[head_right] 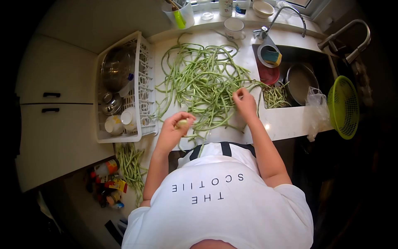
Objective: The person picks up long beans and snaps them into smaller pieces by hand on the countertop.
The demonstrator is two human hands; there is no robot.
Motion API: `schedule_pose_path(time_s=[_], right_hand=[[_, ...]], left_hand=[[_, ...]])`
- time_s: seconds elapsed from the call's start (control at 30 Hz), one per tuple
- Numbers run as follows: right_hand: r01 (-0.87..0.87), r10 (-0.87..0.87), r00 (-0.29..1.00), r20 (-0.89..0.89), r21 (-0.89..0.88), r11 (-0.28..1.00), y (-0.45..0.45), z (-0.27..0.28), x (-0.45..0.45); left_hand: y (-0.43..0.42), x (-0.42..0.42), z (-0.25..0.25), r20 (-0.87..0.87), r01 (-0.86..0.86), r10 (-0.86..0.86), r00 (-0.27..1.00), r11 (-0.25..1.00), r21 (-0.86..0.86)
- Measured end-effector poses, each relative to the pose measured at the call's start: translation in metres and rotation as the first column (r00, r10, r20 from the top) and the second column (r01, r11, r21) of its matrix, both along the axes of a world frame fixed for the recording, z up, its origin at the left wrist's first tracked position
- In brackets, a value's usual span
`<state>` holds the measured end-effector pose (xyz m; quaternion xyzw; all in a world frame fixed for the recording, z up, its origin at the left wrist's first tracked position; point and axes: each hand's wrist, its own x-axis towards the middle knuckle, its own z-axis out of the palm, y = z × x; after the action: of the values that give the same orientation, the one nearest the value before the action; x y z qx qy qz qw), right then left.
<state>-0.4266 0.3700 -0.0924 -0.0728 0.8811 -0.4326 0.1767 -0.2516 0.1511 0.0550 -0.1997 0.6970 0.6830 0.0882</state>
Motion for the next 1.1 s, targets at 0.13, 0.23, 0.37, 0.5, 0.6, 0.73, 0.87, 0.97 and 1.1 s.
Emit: schedule_pose_path(time_s=[0.13,0.23,0.37,0.5,0.6,0.73,0.87,0.97,1.1], right_hand=[[0.024,0.019,0.998,0.068,-0.585,0.811,-0.021,0.075,0.014],[-0.417,0.228,0.875,-0.427,-0.427,0.802,-0.035,0.108,0.037],[-0.761,0.637,0.635,-0.437,-0.210,0.614,-0.038,0.132,0.069],[-0.825,0.760,0.566,-0.320,-0.202,0.529,-0.030,0.120,0.083],[-0.816,0.793,0.575,-0.201,-0.209,0.539,-0.024,0.112,0.087],[-0.788,0.780,0.608,-0.152,-0.235,0.569,-0.021,0.105,0.087],[-0.814,0.804,0.578,-0.140,-0.178,0.553,-0.021,0.101,0.086],[-0.820,0.815,0.570,-0.105,-0.134,0.556,-0.019,0.098,0.085],[-0.749,0.773,0.631,0.057,-0.213,0.627,-0.013,0.108,0.078]], left_hand=[[-0.026,-0.005,-0.019,-0.086,-0.190,0.206,0.975,0.968,0.164],[-0.017,-0.026,-0.002,0.081,-0.421,0.436,0.896,0.781,0.461],[-0.034,-0.033,-0.013,0.045,-0.354,0.457,0.889,0.620,0.700],[-0.047,-0.034,-0.001,-0.140,-0.283,0.521,0.842,0.647,0.708],[-0.045,-0.031,0.017,-0.210,-0.322,0.524,0.825,0.742,0.588],[-0.042,-0.030,0.024,-0.285,-0.327,0.527,0.801,0.783,0.530],[-0.043,-0.029,0.027,-0.326,-0.320,0.513,0.794,0.809,0.493],[-0.046,-0.026,0.032,-0.369,-0.335,0.532,0.762,0.812,0.478],[-0.060,-0.016,0.038,-0.434,-0.356,0.607,0.666,0.769,0.531]])
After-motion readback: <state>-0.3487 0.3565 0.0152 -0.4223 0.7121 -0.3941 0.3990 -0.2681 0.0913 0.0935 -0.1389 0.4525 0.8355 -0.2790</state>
